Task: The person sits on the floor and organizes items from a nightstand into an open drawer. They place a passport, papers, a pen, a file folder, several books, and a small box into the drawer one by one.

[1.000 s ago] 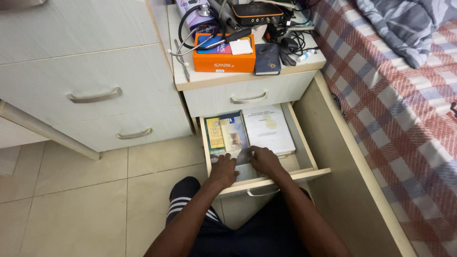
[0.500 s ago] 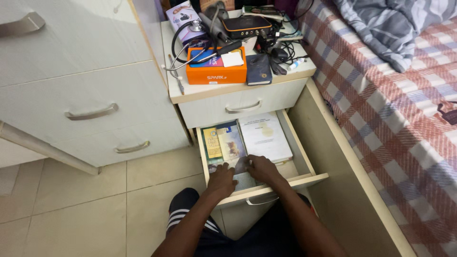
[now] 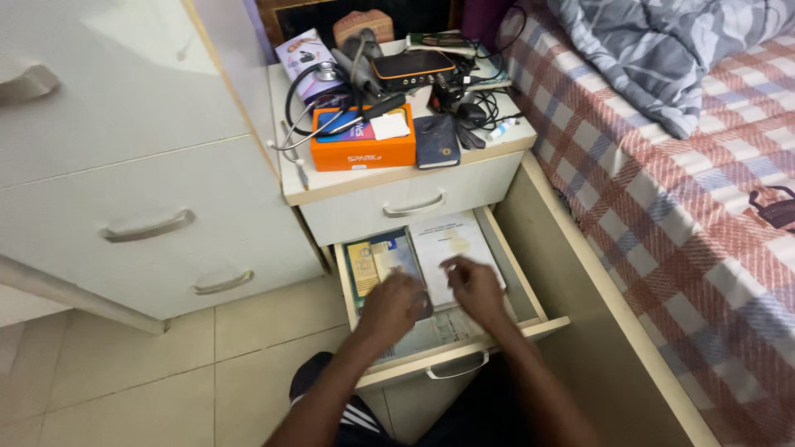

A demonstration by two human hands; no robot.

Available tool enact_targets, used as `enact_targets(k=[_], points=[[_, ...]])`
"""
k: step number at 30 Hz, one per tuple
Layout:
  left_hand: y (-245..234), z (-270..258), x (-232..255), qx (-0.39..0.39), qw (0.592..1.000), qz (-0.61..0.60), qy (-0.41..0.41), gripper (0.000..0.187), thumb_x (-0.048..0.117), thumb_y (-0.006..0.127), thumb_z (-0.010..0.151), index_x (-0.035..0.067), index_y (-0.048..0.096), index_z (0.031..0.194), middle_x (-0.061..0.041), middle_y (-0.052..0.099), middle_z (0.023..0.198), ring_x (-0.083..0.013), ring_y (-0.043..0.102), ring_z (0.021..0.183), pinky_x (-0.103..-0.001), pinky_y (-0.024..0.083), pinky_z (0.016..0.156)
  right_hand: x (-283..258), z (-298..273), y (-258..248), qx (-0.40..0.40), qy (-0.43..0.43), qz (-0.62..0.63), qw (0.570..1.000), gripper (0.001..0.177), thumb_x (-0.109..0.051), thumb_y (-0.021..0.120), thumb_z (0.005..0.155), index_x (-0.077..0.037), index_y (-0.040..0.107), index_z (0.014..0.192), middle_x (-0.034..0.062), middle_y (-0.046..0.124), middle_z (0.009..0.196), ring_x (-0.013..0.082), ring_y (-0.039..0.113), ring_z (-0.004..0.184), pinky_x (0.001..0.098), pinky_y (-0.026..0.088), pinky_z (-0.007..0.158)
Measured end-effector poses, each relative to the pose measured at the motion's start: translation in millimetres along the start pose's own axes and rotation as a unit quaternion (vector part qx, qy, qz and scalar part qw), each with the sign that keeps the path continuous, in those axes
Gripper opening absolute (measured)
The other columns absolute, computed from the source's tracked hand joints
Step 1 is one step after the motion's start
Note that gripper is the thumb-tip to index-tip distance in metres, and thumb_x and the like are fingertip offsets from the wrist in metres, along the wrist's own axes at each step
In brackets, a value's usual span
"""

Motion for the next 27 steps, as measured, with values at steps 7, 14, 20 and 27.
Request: enact_targets(k=[7, 14, 20, 27], points=[[-116, 110, 52, 0.220, 0.950, 0.032, 0.219, 0.013, 0.010, 0.067, 0.090, 0.007, 0.075, 0.101, -0.012, 0.070, 0.110, -0.0313, 0.062, 0.110, -0.046, 0.052, 0.095, -55, 52, -95, 0.161, -0.165, 0.035, 0.972, 0.015, -0.002, 0.063, 0.095, 0.001, 0.076, 0.102, 0.0091, 0.073, 0.076, 0.0121, 0.067, 0.063, 0.0289, 0.054, 0.058], [-170, 201, 43, 0.238, 0.936, 0.173, 0.195, 0.035, 0.029, 0.073, 0.090, 0.006, 0.073, 0.116, -0.014, 0.059, 0.134, -0.0338, 0.045, 0.135, -0.057, 0.035, 0.112, -119, 176, -162, 0.254, -0.333, -0.087, 0.904, 0.007, -0.005, 0.072, 0.100, 0.002, 0.072, 0.098, 0.0163, 0.072, 0.088, 0.0268, 0.072, 0.075, 0.0384, 0.056, 0.069], [-166, 207, 16, 0.165, 0.951, 0.220, 0.138, 0.042, 0.043, 0.065, 0.096, 0.007, 0.074, 0.115, -0.018, 0.051, 0.148, -0.0366, 0.030, 0.148, -0.063, 0.027, 0.114, -117, 271, -166, 0.213, -0.331, -0.135, 0.909, 0.017, 0.000, 0.070, 0.090, -0.003, 0.074, 0.106, 0.0155, 0.073, 0.099, 0.0305, 0.073, 0.089, 0.0415, 0.057, 0.079], [-170, 203, 27, 0.122, 0.944, 0.284, 0.117, 0.042, 0.043, 0.064, 0.093, 0.007, 0.076, 0.111, -0.018, 0.058, 0.137, -0.0357, 0.029, 0.149, -0.061, 0.029, 0.114, -105, 313, -157, 0.172, -0.305, -0.226, 0.909, 0.025, -0.007, 0.076, 0.083, -0.004, 0.075, 0.107, 0.0206, 0.068, 0.111, 0.0424, 0.065, 0.101, 0.0513, 0.052, 0.088]])
Point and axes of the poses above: each hand's wrist, its own z-axis towards the middle knuckle, its own y-axis out of the palm, x = y × z, the point moved 2 cm from there along z, towards the middle knuckle
